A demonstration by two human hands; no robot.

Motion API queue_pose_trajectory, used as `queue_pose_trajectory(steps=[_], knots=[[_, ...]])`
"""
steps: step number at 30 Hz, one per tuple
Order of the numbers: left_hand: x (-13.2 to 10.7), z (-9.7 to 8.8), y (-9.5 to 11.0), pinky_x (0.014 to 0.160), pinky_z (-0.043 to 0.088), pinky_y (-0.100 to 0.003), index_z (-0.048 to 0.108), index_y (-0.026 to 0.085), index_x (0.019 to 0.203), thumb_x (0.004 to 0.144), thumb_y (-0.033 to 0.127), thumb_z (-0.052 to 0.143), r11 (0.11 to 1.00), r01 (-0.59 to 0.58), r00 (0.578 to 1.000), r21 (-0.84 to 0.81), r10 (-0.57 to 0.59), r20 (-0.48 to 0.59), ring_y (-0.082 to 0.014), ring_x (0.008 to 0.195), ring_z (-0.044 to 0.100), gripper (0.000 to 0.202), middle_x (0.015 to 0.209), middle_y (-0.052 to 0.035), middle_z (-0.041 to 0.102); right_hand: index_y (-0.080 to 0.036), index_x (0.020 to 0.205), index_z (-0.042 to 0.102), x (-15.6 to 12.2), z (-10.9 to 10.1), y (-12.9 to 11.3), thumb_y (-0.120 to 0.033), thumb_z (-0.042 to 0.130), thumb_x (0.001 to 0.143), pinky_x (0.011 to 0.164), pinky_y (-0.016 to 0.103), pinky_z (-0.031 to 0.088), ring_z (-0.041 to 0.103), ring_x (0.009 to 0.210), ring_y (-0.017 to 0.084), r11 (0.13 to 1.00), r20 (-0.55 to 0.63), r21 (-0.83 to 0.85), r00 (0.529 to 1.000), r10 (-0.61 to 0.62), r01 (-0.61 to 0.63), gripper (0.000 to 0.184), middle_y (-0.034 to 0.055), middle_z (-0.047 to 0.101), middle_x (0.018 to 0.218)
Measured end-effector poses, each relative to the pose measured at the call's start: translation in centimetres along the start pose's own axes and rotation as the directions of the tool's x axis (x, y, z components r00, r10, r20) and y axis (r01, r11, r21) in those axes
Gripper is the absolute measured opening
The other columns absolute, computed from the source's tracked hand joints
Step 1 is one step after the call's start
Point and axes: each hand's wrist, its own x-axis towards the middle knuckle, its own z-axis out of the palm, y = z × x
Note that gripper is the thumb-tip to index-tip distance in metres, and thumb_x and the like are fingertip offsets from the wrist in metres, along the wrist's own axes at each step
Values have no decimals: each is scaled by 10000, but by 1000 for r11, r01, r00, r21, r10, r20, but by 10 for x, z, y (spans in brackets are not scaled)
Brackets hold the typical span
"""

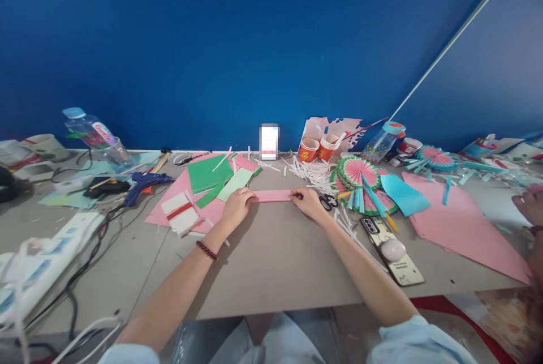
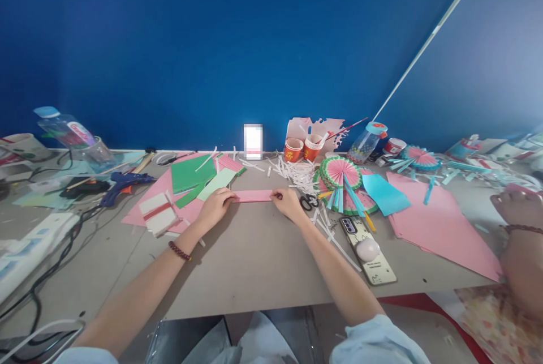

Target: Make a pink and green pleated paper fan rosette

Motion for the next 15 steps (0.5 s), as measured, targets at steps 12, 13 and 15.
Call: queue_pose_trajectory(steps=[12,13,15], knots=[[-4,0,9,780,421,-345,616,194,916,843,51,417,937,-166,980,306,123,154,-205,883,521,256,912,-58,592,-177,778,645,0,0,-1,-115,516,728,624,232,414,556,641,143,993,40,-82,996,-85,88,151,14,633,690],[-4,0,10,775,420,-351,616,189,900,842,57,423,921,-180,978,345,129,166,-212,882,521,242,911,-65,589,-176,789,641,-1,0,-1,-106,510,735,645,236,415,557,663,146,989,41,-95,994,-105,109,158,17,632,704],[-5,0,14,766,419,-361,619,177,875,832,60,437,892,-199,973,407,132,187,-225,884,522,221,915,-78,588,-175,826,637,-2,1,-1,-91,498,753,687,243,413,559,713,153,982,45,-126,990,-133,138,178,24,631,743]])
